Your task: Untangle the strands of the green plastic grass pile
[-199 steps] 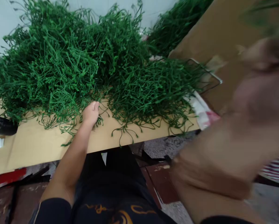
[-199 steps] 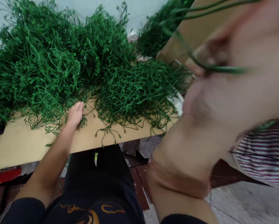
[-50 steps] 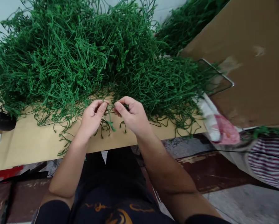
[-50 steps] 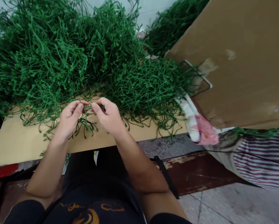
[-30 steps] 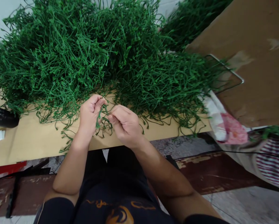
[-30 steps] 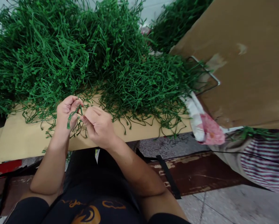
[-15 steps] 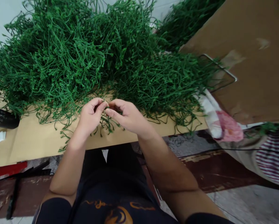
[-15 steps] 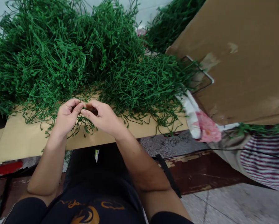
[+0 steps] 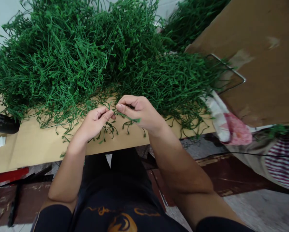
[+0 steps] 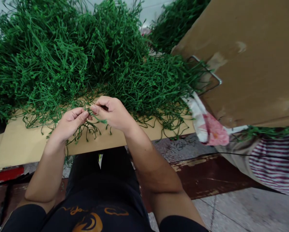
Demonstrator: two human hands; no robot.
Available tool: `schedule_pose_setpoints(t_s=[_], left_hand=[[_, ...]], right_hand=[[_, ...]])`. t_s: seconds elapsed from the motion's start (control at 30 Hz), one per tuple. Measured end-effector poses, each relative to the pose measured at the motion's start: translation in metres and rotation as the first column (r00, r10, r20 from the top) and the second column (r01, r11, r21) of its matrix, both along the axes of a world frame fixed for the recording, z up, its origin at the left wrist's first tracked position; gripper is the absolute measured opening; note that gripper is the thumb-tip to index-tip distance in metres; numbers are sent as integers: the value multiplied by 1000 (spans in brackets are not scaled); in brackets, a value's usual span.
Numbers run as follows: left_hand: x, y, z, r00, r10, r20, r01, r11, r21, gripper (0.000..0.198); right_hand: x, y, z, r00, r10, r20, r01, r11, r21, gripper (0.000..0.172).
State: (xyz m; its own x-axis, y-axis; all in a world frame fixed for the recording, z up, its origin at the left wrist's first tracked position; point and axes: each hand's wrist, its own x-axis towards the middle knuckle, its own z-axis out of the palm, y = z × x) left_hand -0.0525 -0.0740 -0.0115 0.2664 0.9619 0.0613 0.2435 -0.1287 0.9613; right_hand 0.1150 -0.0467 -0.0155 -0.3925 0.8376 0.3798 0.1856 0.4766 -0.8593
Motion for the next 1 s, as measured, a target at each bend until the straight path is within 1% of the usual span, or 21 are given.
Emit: schedule_pose_setpoints(t_s=[0.07, 0.17, 0.23, 0.3, 0.4, 0.47, 0.5, 0.57, 0.6, 0.63, 0.67, 0.7, 0.73, 0.8, 0.83, 0.87, 0.93, 1.0], left_hand=[[-1, -1, 1, 998, -30, -48, 29, 1000, -6, 32], [-1, -3, 1, 997, -72, -29, 71, 997, -26, 32], [2, -3, 0, 996, -78, -34, 78, 997, 1, 32], [5, -2, -2, 998, -47, -29, 49, 997, 57, 35], [11, -1, -2, 1000, 22, 18, -25, 990, 136, 39], [13, -5, 2, 997, 55, 48, -63, 981, 184, 41], [12, -9, 5, 997, 57, 53, -67, 977, 202, 41], [7, -22, 9, 999, 7, 32, -14, 977, 213, 41], [3, -29, 10, 1000, -27, 16, 23, 980, 197, 41], [-1, -36, 10, 998, -65, 5, 63, 984, 165, 40], [-6, -40, 9, 997, -67, 25, 64, 991, 120, 39], [-9, -43, 7, 997, -37, 72, 32, 997, 72, 38], [-12, -42, 5, 990, 15, 139, -19, 999, 29, 36], [-13, -36, 2, 963, 101, 250, -94, 995, -38, 32], [-11, -31, 1, 952, 118, 283, -106, 993, -59, 29], [-8, -26, 1, 947, 120, 299, -102, 992, -75, 28], [-2, -19, 4, 941, 119, 317, -91, 991, -102, 32], [0, -15, 6, 926, 139, 351, -105, 988, -114, 38]], right_hand=[[-1, 2, -3, 999, -39, -11, 40, 998, 46, 35], [-4, 3, -7, 987, -159, -8, 159, 974, 163, 35], [-8, 3, -6, 962, -272, 14, 258, 928, 270, 37], [-15, 4, -3, 932, -362, 28, 325, 865, 381, 39], [-24, 10, 2, 897, -441, 29, 364, 774, 519, 40], [-22, 23, 3, 871, -489, 37, 380, 721, 579, 40], [-16, 32, 4, 847, -530, 31, 410, 691, 596, 40], [6, 54, 5, 761, -649, -13, 530, 611, 588, 41], [20, 63, 6, 689, -722, -59, 623, 549, 558, 43], [33, 70, 9, 624, -776, -95, 704, 504, 501, 45], [43, 73, 12, 583, -804, -118, 750, 477, 458, 44], [50, 72, 17, 587, -798, -133, 756, 482, 442, 43], [52, 67, 21, 661, -742, -110, 699, 557, 448, 41], [41, 47, 29, 835, -550, -37, 504, 735, 453, 37], [31, 36, 32, 895, -446, -5, 406, 809, 426, 35], [19, 25, 33, 935, -354, 18, 319, 862, 393, 37], [0, 9, 32, 977, -209, 39, 187, 934, 306, 40], [-10, 1, 28, 993, -114, 40, 103, 971, 217, 42]])
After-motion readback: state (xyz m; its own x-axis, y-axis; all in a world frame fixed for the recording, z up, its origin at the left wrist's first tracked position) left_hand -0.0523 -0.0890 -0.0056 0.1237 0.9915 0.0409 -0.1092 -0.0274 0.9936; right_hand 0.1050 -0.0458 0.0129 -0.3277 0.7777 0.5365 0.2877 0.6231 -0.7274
